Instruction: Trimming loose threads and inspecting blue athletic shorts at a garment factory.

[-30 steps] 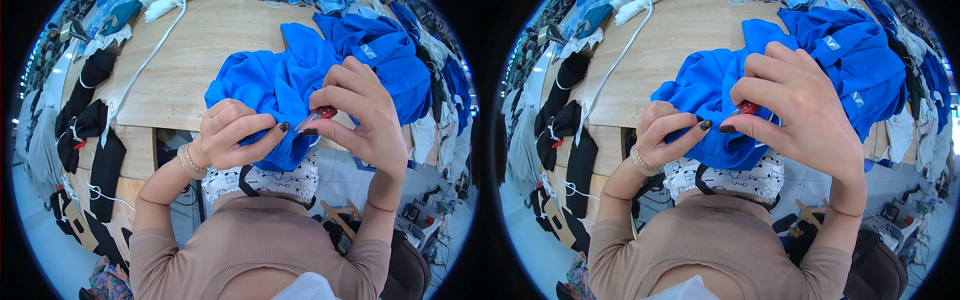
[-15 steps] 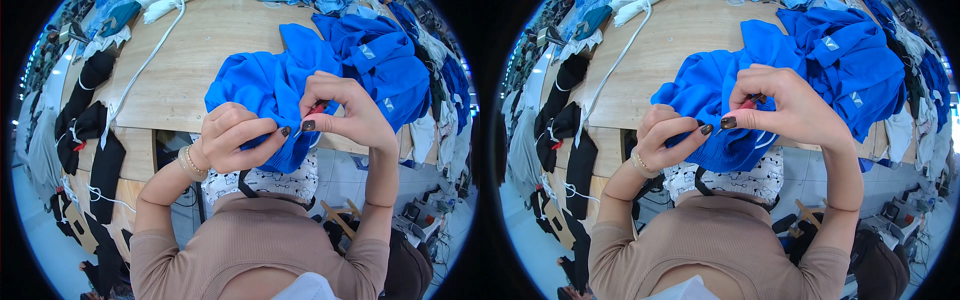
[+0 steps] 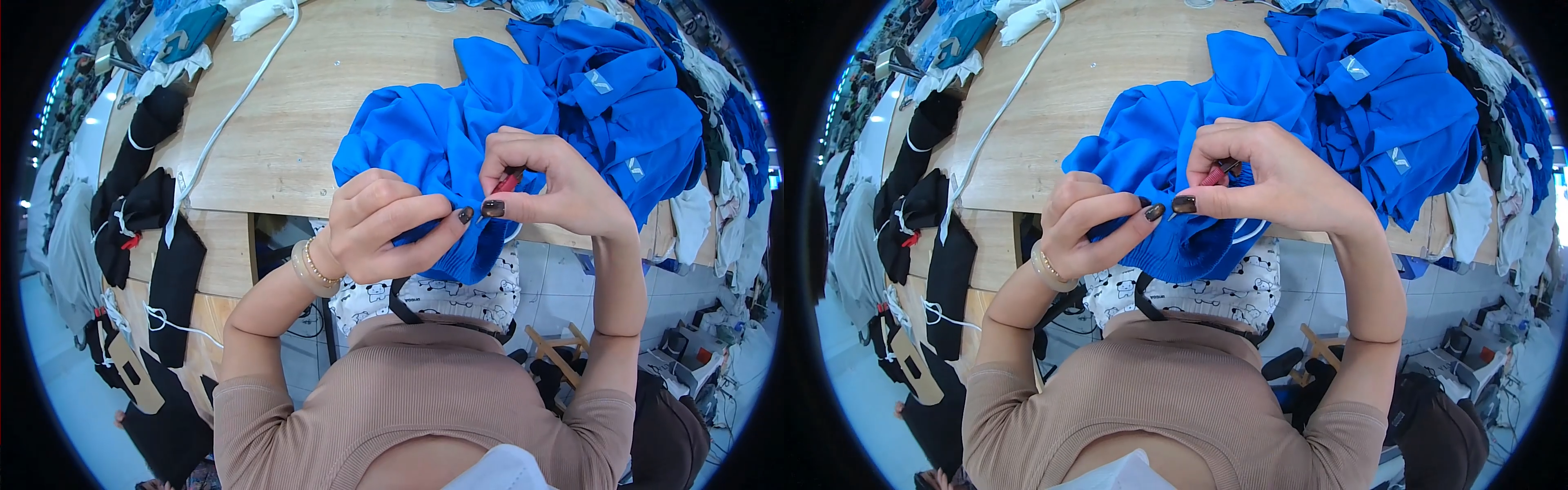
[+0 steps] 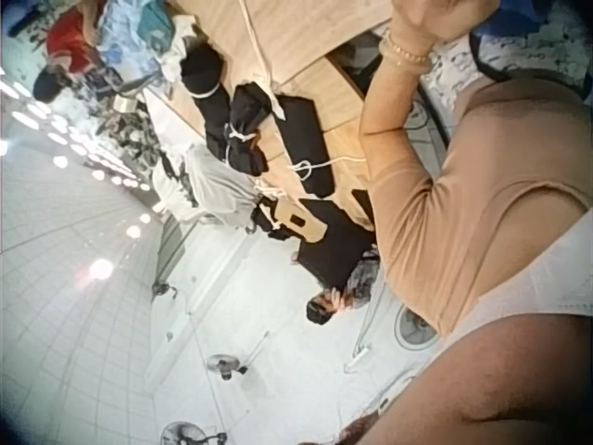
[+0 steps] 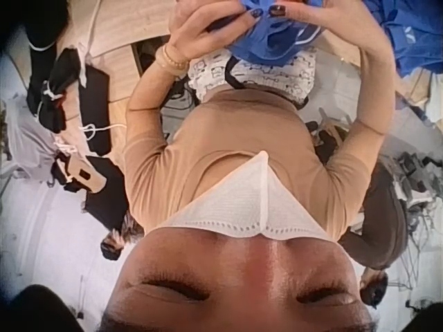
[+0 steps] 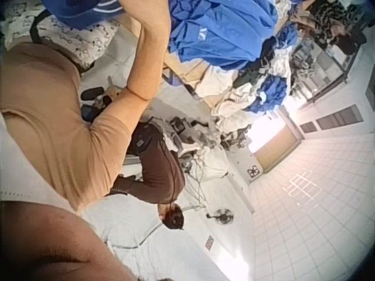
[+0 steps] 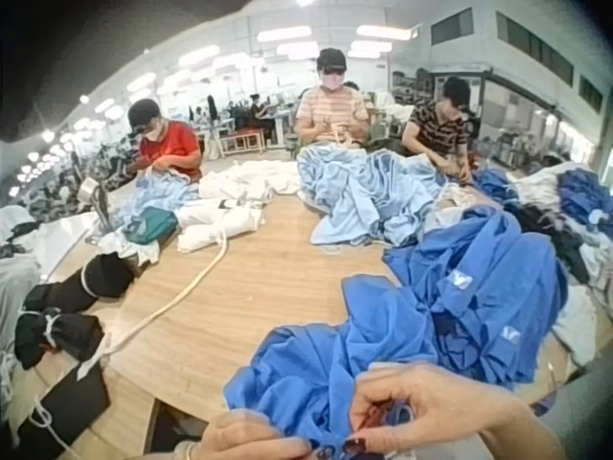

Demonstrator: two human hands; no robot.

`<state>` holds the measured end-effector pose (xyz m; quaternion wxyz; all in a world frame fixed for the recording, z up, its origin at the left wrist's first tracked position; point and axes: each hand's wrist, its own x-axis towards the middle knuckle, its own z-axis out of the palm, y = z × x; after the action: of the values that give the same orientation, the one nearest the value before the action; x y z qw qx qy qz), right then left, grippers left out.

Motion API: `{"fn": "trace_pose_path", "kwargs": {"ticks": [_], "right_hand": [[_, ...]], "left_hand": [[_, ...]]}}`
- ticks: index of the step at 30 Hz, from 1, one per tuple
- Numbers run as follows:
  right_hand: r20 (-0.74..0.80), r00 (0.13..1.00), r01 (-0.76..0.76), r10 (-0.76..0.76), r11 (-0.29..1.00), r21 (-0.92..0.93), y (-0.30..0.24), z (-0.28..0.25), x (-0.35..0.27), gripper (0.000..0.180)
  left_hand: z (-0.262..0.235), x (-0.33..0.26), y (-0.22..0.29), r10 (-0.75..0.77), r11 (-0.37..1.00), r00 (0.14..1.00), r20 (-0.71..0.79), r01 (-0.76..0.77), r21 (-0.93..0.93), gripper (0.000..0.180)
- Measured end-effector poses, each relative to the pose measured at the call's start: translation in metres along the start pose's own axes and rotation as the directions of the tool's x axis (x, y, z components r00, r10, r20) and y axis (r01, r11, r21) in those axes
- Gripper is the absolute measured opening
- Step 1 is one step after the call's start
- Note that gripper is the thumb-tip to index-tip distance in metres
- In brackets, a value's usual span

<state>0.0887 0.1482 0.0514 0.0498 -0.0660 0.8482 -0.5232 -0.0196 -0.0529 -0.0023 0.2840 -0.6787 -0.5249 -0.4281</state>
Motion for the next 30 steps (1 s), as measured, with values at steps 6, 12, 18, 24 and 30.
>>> {"fn": "trace_pose_path", "kwargs": {"ticks": [6,12,18,24,30], "right_hand": [[-0.01,1.0,0.023,-0.023,1.0,0.011,0.001,0.001,-0.002,0.026],[-0.075,0.997,0.018,-0.03,0.989,-0.146,-0.006,-0.002,-0.005,0.031],[-0.069,0.996,0.034,-0.05,0.977,-0.211,-0.006,-0.006,-0.006,0.032],[-0.061,0.995,0.068,-0.082,0.975,-0.212,-0.008,-0.007,-0.005,0.031],[-0.043,0.996,0.068,-0.078,0.978,-0.199,-0.009,-0.007,-0.003,0.031]], "left_hand": [[0.002,0.0,0.0,0.004,1.0,1.0,0.006,-0.004,-0.004,0.026],[0.001,-0.001,-0.001,0.007,1.0,1.0,0.021,-0.008,0.022,0.026],[0.001,0.001,0.0,0.001,1.0,1.0,0.027,-0.001,0.01,0.027],[0.002,0.001,-0.001,0.001,1.0,1.0,0.01,-0.001,0.012,0.027],[0.002,0.002,-0.002,-0.001,1.0,1.0,0.019,0.001,0.013,0.026]]}}
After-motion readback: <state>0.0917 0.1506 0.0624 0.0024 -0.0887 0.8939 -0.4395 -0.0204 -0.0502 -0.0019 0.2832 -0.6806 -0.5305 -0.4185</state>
